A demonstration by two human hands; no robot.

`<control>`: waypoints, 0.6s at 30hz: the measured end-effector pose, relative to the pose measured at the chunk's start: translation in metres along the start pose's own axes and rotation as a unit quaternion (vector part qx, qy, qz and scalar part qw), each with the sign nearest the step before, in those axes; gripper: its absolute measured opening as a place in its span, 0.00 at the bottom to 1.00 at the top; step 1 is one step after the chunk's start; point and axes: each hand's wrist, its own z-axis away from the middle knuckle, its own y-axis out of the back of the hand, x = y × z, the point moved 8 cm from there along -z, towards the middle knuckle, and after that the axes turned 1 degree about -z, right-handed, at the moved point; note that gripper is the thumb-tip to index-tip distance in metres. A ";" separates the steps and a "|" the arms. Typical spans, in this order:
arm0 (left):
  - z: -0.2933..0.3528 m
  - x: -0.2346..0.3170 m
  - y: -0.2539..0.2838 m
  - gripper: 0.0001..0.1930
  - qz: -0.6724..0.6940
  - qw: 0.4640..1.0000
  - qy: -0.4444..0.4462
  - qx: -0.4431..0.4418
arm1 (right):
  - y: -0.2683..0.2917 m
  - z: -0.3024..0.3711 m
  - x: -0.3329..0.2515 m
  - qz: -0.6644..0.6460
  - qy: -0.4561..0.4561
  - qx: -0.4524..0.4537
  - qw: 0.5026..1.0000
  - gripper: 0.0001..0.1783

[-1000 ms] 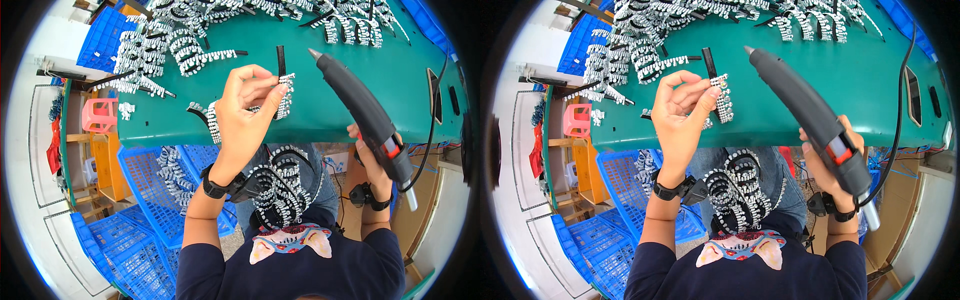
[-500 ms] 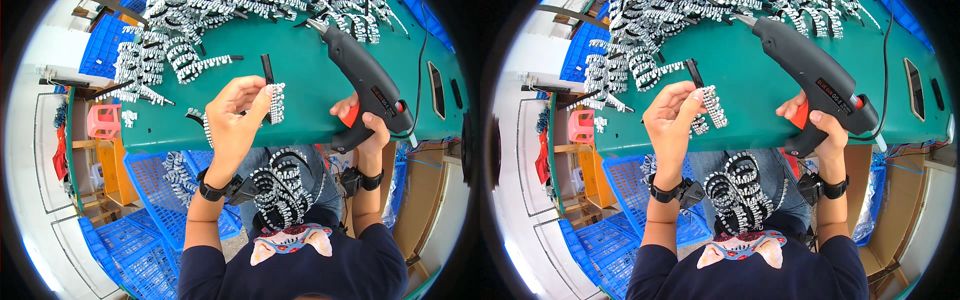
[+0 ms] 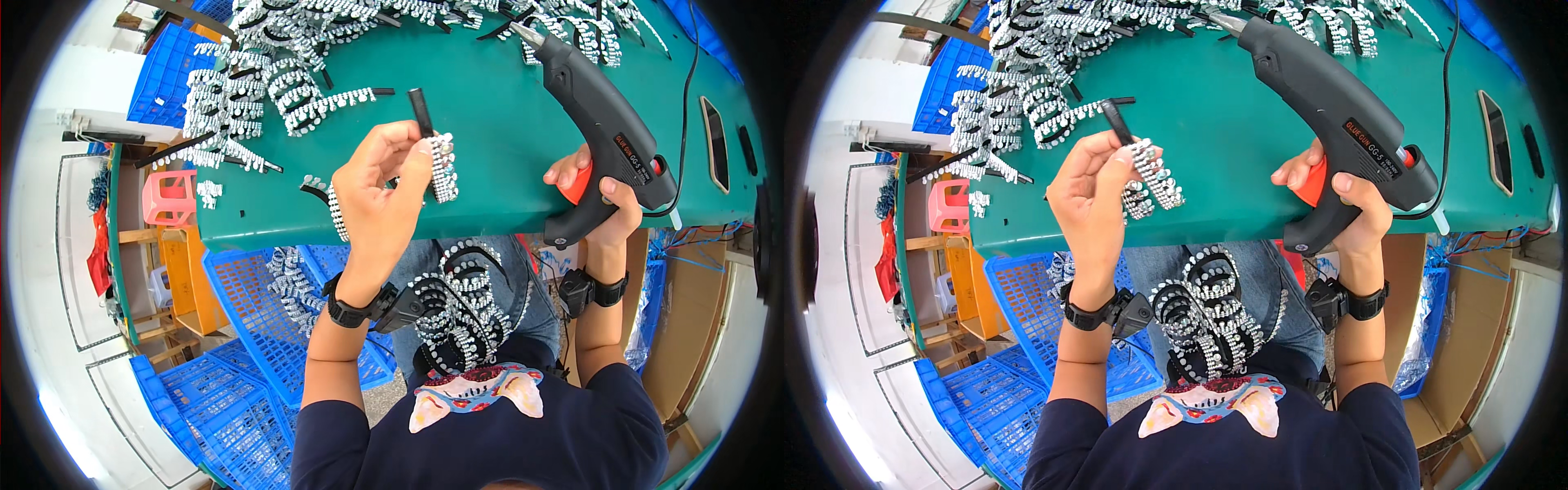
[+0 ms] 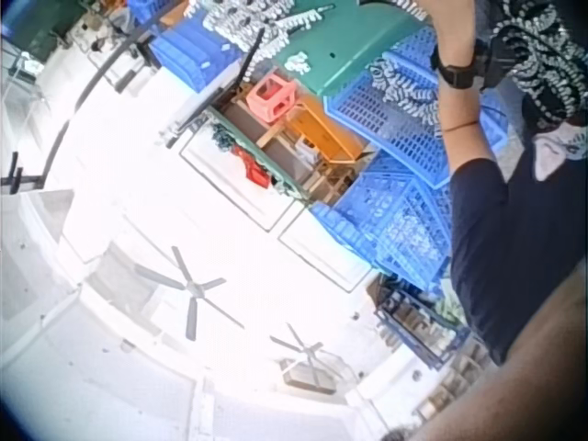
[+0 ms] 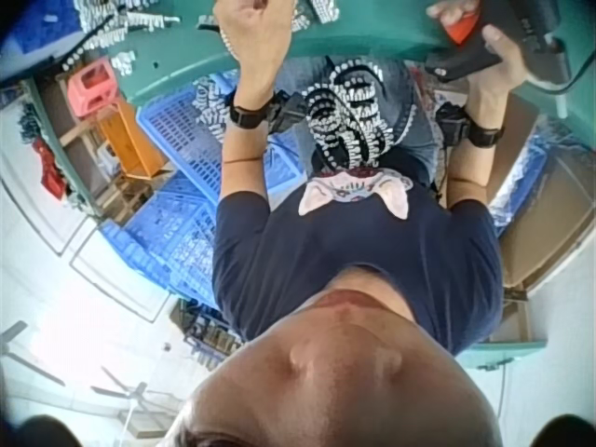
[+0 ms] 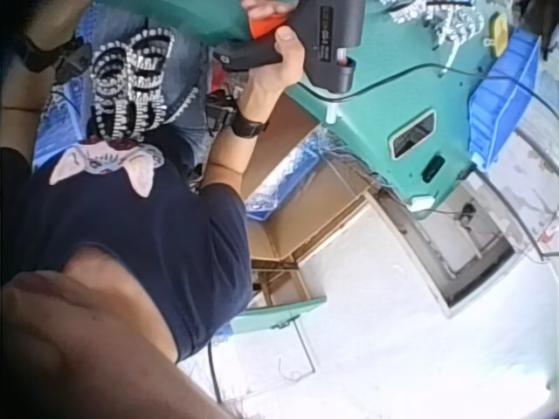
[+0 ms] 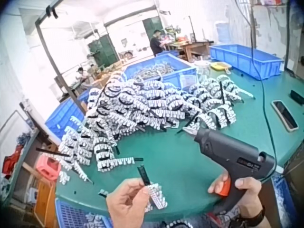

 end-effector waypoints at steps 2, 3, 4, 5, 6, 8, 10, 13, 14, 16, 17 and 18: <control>-0.001 0.000 0.000 0.08 0.016 1.000 -0.002 -0.004 | 0.001 0.000 0.000 -0.003 0.001 -0.001 1.000 0.21; -0.002 0.001 -0.001 0.08 0.064 0.998 -0.014 -0.020 | 0.001 0.000 0.000 -0.005 0.001 -0.001 1.000 0.21; -0.003 0.002 -0.001 0.09 0.111 0.993 -0.026 -0.036 | 0.000 0.000 0.000 -0.007 0.000 -0.002 1.000 0.21; -0.003 0.001 0.000 0.09 0.110 0.993 -0.026 -0.036 | 0.000 0.000 0.000 -0.007 0.000 -0.002 1.000 0.21; -0.003 0.001 0.001 0.08 0.102 0.993 -0.034 -0.044 | -0.001 0.000 0.000 -0.013 0.001 -0.002 1.000 0.22; -0.002 0.001 -0.002 0.06 0.096 0.993 -0.042 -0.054 | -0.001 0.000 0.000 -0.018 0.002 -0.001 1.000 0.22; -0.001 0.002 -0.002 0.05 0.000 0.999 -0.038 -0.016 | -0.001 0.000 0.000 -0.024 0.005 -0.005 1.000 0.22; -0.001 0.004 -0.007 0.05 -0.025 0.999 -0.024 -0.020 | 0.000 0.001 0.001 -0.026 0.002 -0.002 1.000 0.22; -0.001 0.005 -0.008 0.05 -0.025 0.999 -0.024 -0.021 | 0.000 0.001 0.001 -0.025 0.002 -0.002 1.000 0.22; -0.001 0.003 -0.007 0.05 -0.029 0.999 -0.009 -0.010 | -0.001 0.001 0.000 -0.026 0.005 -0.008 1.000 0.22; -0.001 0.002 -0.008 0.05 -0.029 0.999 -0.009 -0.010 | -0.001 0.001 0.000 -0.026 0.005 -0.008 1.000 0.22; -0.001 0.003 -0.007 0.06 -0.056 0.998 -0.035 0.004 | -0.001 0.001 0.000 -0.026 0.005 -0.009 1.000 0.21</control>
